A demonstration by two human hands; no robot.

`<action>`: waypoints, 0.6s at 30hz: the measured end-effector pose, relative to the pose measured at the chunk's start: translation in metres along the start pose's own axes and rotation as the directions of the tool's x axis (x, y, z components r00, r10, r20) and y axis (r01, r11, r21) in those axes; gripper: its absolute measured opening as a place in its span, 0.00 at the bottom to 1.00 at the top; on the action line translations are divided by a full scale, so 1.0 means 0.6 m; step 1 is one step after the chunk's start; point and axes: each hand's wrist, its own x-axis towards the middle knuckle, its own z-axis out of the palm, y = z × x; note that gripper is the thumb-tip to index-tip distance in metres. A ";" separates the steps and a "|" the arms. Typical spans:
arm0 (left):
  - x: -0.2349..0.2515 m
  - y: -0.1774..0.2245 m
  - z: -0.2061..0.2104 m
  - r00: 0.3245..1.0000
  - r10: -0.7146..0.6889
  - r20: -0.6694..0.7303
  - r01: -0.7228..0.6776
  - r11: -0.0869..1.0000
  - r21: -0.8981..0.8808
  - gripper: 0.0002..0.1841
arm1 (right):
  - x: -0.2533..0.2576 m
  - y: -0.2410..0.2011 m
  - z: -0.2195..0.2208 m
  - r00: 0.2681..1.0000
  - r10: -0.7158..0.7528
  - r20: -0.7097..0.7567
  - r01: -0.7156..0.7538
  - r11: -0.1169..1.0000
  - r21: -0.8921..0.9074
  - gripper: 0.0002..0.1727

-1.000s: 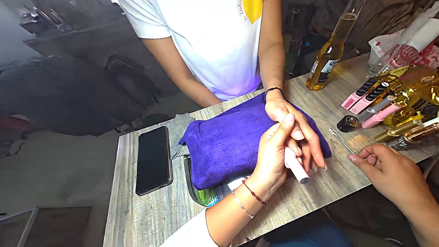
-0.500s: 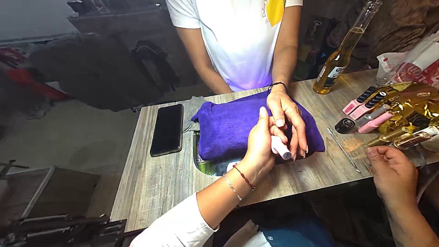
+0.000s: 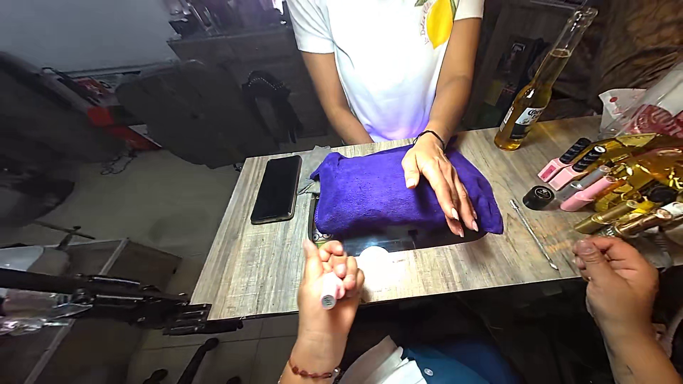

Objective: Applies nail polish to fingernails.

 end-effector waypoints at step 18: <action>0.046 0.068 -0.097 0.955 0.290 -0.060 -0.285 0.955 0.077 0.34 | -0.001 0.018 0.008 0.997 -0.012 -0.076 0.009 0.999 -0.032 0.07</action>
